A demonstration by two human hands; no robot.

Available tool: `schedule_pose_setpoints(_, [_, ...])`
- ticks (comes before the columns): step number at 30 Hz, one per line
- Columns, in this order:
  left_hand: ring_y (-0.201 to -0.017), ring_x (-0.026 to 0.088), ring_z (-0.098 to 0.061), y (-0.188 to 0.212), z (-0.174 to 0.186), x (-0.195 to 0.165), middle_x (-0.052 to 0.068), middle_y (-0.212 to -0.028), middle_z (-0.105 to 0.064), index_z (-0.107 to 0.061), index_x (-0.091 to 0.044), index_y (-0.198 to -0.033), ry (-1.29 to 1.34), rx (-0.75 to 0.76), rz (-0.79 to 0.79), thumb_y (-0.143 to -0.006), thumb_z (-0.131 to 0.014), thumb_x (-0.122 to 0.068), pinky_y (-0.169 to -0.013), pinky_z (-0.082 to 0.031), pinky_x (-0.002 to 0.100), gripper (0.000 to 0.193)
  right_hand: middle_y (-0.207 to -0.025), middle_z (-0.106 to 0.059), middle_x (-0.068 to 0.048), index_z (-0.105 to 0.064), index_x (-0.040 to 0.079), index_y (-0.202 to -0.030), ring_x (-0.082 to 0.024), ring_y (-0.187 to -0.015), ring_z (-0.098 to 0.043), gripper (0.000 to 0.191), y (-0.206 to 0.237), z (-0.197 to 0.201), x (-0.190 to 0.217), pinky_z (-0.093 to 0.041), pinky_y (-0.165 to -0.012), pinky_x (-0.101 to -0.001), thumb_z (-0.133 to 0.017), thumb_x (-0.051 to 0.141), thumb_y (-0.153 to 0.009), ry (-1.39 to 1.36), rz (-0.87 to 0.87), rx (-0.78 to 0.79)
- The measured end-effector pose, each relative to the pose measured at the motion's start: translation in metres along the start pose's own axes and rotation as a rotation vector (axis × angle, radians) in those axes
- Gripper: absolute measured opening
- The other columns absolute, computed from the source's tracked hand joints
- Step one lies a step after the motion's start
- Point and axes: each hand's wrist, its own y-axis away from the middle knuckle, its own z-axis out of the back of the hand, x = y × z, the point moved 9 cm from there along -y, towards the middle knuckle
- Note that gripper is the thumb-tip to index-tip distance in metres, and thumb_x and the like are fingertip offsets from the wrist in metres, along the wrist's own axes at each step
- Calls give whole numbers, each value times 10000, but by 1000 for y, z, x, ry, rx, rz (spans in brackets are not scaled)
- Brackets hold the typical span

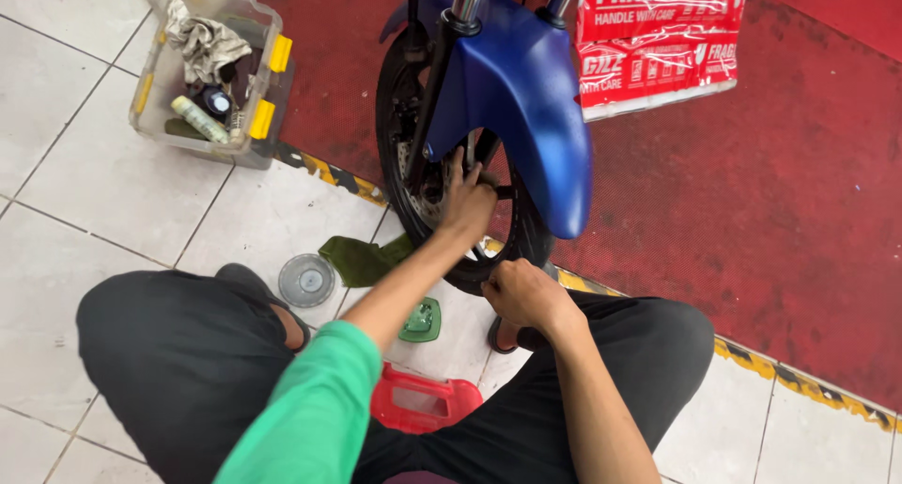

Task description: The person sits on the floor and scrubs the front wheel and brake disc of a blue motorcycle using a green cloth and a small brush. They repeatedly wipe and scrub the tire, rim, and brake components, occasionally rotating the wheel to access different areas.

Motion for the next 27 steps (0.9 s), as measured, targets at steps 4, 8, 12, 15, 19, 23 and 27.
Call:
schedule_pose_setpoints(4, [-1217, 310, -622, 70, 11, 41, 167, -1161, -714, -729, 19, -1120, 505, -448, 71, -932, -674, -158, -1165, -370, 489, 264, -799, -704, -258, -749, -15, -814, -419, -807, -708, 329, 2, 2, 7, -567, -789, -492, -600, 256, -929, 7, 12, 21])
schedule_pose_setpoints(8, [-1116, 331, -566, 144, -34, 84, 125, -1102, -679, -707, -42, -1193, 547, -586, 640, -886, -715, -157, -922, -437, 501, 329, -827, -730, -224, -757, 5, -859, -405, -844, -714, 303, 3, -1, 7, -570, -800, -475, -585, 244, -931, -26, -14, 79])
schedule_pose_setpoints(12, [-1081, 321, -524, 129, -53, 89, 100, -1063, -574, -717, -123, -1298, 538, -608, 677, -890, -723, -140, -897, -418, 471, 408, -893, -741, -210, -780, 32, -919, -394, -890, -709, 281, 0, -6, 4, -562, -816, -468, -619, 263, -912, 3, -70, 126])
schedule_pose_setpoints(15, [-1044, 312, -521, 93, -45, 83, 107, -1038, -546, -728, -121, -1306, 418, -674, 499, -893, -716, -109, -875, -418, 471, 414, -925, -744, -206, -781, 52, -959, -383, -896, -726, 289, 0, -11, -7, -582, -814, -457, -613, 286, -934, 21, -172, 164])
schedule_pose_setpoints(19, [-1098, 309, -534, 72, -62, 93, 108, -1089, -547, -736, -102, -1221, 443, -587, 453, -844, -716, -58, -921, -446, 452, 380, -921, -753, -199, -780, 71, -978, -371, -913, -730, 279, -1, -15, -8, -575, -826, -453, -627, 296, -916, 3, -167, 156])
schedule_pose_setpoints(23, [-1113, 303, -538, 78, -76, 97, 99, -1115, -549, -750, -156, -1252, 488, -558, 304, -932, -661, -34, -936, -451, 452, 353, -955, -755, -186, -789, 93, -998, -373, -926, -720, 266, -8, -23, -6, -567, -820, -462, -613, 278, -924, 39, -187, 200])
schedule_pose_setpoints(27, [-1102, 320, -541, 98, -100, 119, 110, -1079, -564, -758, -145, -1159, 484, -518, 572, -860, -681, -118, -922, -433, 508, 310, -953, -764, -175, -777, 101, -1030, -354, -914, -733, 256, -18, -25, -1, -570, -818, -448, -643, 273, -895, 47, -211, 207])
